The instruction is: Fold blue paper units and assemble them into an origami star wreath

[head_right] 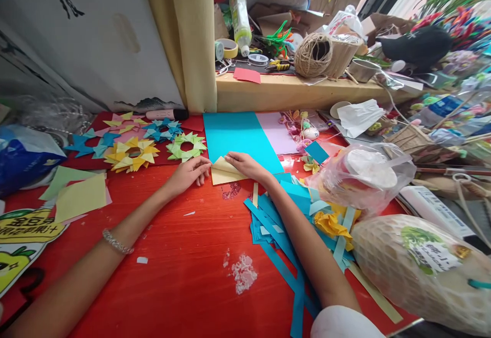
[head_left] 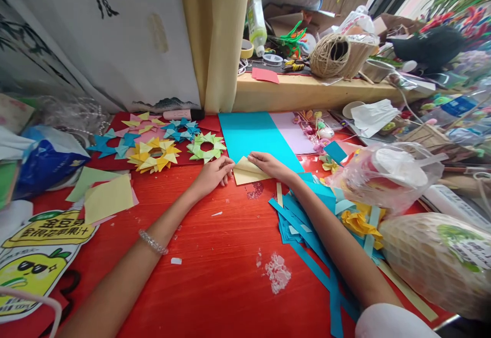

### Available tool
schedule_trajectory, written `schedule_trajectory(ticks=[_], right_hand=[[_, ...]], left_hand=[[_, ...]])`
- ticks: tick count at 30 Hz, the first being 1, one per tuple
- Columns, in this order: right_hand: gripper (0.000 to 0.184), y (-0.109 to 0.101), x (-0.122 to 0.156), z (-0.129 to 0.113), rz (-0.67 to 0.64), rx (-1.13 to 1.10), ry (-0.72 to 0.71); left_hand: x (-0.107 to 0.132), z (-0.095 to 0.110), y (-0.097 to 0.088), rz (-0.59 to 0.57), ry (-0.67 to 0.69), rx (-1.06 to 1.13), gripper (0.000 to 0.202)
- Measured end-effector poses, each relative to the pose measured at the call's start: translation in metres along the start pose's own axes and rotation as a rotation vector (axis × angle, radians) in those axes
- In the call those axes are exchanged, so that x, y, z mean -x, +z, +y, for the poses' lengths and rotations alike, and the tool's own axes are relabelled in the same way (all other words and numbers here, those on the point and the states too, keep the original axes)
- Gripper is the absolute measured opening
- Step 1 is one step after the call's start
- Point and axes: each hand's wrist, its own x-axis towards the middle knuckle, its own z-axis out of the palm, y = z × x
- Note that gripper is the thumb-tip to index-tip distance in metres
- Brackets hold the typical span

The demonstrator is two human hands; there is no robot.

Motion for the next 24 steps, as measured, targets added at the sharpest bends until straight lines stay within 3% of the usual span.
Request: schedule_trajectory(ticks=[14,24], right_hand=[[0.039,-0.002,0.002,-0.006,-0.047,0.005,0.058],[0.042,-0.004,0.003,-0.009,-0.080,0.029,0.029]], left_hand=[[0.001,0.008,0.000,0.002,-0.004,-0.065,0.026],[0.008,0.019,-0.001,-0.156,0.147,-0.275,0.018]])
